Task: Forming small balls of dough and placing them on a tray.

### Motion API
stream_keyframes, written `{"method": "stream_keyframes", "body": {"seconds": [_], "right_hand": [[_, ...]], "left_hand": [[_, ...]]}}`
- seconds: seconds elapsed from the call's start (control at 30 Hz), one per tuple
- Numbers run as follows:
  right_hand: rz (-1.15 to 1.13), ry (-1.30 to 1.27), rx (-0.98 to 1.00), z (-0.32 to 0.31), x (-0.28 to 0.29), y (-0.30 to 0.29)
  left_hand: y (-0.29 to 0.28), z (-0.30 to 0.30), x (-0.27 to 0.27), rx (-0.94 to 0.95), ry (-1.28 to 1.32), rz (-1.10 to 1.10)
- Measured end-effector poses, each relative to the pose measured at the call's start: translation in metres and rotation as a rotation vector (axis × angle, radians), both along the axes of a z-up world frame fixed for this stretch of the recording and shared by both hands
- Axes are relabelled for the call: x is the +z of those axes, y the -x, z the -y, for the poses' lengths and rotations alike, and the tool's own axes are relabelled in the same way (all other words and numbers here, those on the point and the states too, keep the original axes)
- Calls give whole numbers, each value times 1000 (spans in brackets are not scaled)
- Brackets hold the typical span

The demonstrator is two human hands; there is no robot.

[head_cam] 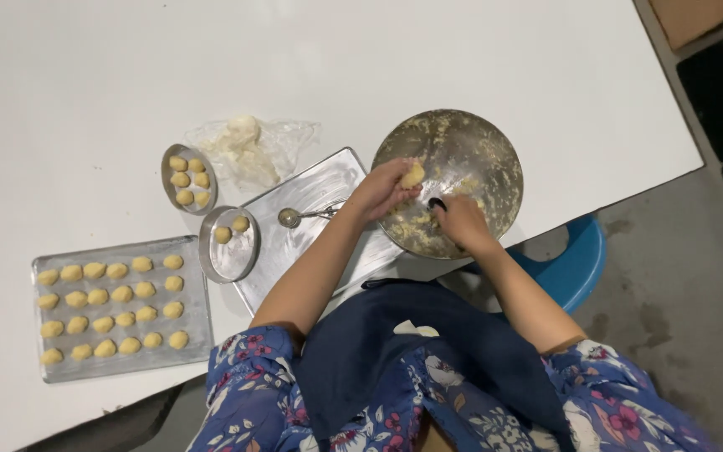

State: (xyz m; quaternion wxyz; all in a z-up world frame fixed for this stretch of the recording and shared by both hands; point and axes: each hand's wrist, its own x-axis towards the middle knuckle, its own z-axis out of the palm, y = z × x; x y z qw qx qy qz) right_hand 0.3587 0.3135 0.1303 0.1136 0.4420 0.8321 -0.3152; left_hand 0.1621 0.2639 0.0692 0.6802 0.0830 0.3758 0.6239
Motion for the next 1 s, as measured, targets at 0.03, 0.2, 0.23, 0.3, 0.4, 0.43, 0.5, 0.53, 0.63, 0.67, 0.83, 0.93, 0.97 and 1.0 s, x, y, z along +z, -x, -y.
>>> {"method": "stream_keyframes", "body": {"seconds": [0.03, 0.2, 0.23, 0.3, 0.4, 0.43, 0.5, 0.53, 0.63, 0.67, 0.83, 0.93, 0.97, 1.0], "right_hand": [[6, -9, 11, -4, -7, -2], [-911, 824, -849, -21, -36, 18], [-909, 822, -797, -20, -28, 25], [-1143, 1193, -1023, -18, -16, 33], [-1079, 1196, -1006, -63, -127, 25], [-1064, 1195, -970, -67, -125, 26], [-981, 1099, -776, -75, -123, 29], [-962, 1101, -732, -64, -88, 33], [-1055, 900, -804, -31, -5, 37], [-1054, 617, -696, -24, 10, 34], [-899, 105, -113, 12, 43, 30], [-605, -402, 240, 21, 53, 34], [-625, -281, 156, 29, 62, 35], [-642, -159, 73, 36, 71, 36]], "left_hand": [[-7, 2, 3, 11, -9, 6], [-27, -12, -27, -90, 22, -942], [-35, -8, 4, -40, 17, -952], [-58, 1, 63, -248, -112, -1470], [-54, 27, 70, -159, -222, -1895], [-53, 24, 65, -120, -204, -1901], [-51, 18, 54, -13, -195, -1519], [-50, 20, 65, 34, -179, -1524], [-47, 28, 92, 87, 31, -811], [-46, 28, 97, 85, 84, -406], [-68, -30, 2, 184, -25, 477], [-68, -26, 19, 394, 164, 430], [-64, -19, 28, 398, 149, 434], [-61, -13, 38, 402, 134, 437]]}}
